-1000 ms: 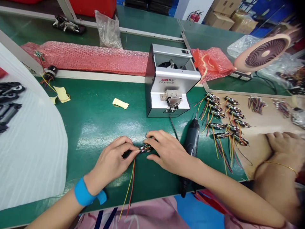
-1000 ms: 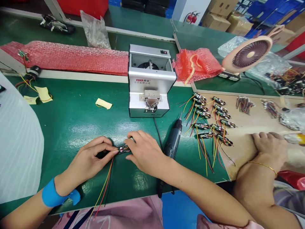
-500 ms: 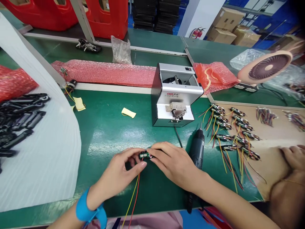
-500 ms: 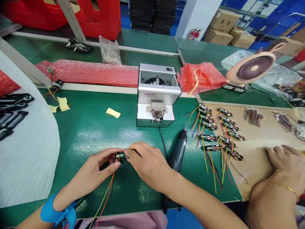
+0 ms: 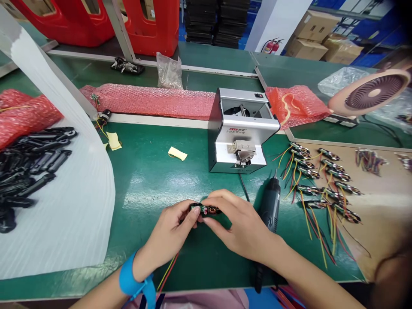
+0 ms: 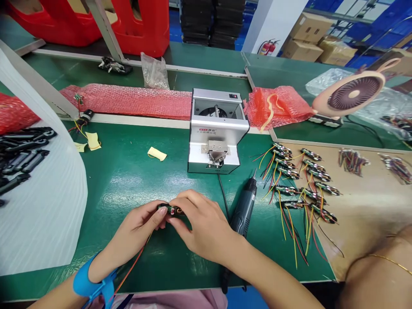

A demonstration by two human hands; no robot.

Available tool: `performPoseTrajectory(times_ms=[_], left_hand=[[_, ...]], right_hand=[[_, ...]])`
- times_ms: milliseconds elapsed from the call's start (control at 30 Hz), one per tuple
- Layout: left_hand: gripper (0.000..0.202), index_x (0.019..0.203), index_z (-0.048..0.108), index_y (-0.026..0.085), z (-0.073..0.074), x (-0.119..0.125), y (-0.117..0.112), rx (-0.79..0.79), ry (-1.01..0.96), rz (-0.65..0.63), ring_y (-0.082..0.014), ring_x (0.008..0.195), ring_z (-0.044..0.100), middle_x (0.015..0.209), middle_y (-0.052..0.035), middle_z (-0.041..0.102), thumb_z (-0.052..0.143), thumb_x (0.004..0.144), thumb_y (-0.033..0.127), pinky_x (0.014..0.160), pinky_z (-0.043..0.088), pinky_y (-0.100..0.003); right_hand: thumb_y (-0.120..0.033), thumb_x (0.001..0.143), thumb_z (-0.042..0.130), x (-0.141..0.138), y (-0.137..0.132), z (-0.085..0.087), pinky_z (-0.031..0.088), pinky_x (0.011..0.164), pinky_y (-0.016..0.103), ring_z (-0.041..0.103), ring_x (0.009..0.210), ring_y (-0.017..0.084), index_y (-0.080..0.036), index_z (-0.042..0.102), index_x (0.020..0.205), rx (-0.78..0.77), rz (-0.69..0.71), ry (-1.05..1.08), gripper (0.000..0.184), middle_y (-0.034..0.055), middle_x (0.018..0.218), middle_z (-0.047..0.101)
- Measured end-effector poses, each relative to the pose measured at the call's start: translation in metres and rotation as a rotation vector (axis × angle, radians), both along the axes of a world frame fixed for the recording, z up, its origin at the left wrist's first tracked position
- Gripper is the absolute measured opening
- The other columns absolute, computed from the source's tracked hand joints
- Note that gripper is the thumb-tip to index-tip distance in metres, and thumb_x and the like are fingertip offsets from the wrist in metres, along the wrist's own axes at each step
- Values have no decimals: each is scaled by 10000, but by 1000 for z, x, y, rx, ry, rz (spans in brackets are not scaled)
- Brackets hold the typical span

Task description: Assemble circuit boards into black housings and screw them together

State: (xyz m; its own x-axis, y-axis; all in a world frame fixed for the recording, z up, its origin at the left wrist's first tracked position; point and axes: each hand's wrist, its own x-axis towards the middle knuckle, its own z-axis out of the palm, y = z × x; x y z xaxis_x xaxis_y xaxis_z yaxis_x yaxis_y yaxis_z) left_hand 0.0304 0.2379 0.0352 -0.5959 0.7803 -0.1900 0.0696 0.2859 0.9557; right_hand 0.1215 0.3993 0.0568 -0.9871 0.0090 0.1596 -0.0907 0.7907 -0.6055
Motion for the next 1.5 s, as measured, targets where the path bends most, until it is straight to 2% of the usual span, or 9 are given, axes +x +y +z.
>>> performPoseTrajectory(times_ms=[200,367,433,667,967,1200,1333,1400,1500], left_hand=[[282,794,589,200,6,-5,3,-25,27,-78,-135,646,521,685,17,568,439,923,401,586,389,-230],[293,816,611,187,16,-9,5,28,-165,-103,-144,690,533,752,-14,599,469,905,427,617,425,-228],[292,815,619,179,17,-8,7,55,-247,-73,-144,710,546,787,-26,616,473,905,416,647,443,-229],[292,735,613,172,14,0,15,61,-253,56,-139,685,548,733,-19,614,524,876,411,647,448,-228],[246,746,620,173,17,-1,18,105,-327,101,-121,691,516,718,-1,589,584,845,395,650,410,-209],[247,693,621,147,19,-7,23,55,-453,184,-86,617,448,649,18,556,729,715,369,571,354,-176],[251,655,609,139,20,-8,24,41,-504,216,-66,540,401,571,38,520,762,656,338,506,323,-163],[240,661,609,140,18,-6,25,40,-468,237,-67,539,415,573,35,530,746,667,336,509,337,-160],[212,665,609,148,14,-1,26,49,-290,284,-79,565,467,614,17,572,700,707,335,530,375,-167]], right_hand=[[-197,855,548,-8,5,6,490,732,246,594,846,127,-224,612,971,-353,-50,-194,135,9,908,628],[-262,869,511,-9,8,-1,472,529,201,558,605,88,-197,541,962,-710,-149,-290,117,-15,756,569],[-292,879,502,-9,9,-1,440,500,188,526,567,77,-199,515,976,-788,-157,-305,135,-27,722,554],[-328,879,514,-9,8,0,474,714,245,593,798,126,-209,594,1045,-828,-141,-278,219,22,920,650],[-329,856,539,-8,10,-3,486,697,261,618,805,150,-199,617,989,-790,-212,-252,202,23,885,663],[-321,856,536,-9,9,-3,464,612,222,595,722,119,-211,621,979,-644,-251,-203,185,4,860,663],[-309,858,536,-10,8,-2,461,613,208,596,759,119,-213,625,972,-566,-262,-171,173,4,886,664],[-302,860,535,-10,9,-2,454,603,202,589,757,116,-214,626,972,-534,-266,-159,169,2,887,662],[-294,865,529,-10,9,-2,446,588,197,574,718,106,-217,623,979,-521,-265,-149,166,-5,864,655]])
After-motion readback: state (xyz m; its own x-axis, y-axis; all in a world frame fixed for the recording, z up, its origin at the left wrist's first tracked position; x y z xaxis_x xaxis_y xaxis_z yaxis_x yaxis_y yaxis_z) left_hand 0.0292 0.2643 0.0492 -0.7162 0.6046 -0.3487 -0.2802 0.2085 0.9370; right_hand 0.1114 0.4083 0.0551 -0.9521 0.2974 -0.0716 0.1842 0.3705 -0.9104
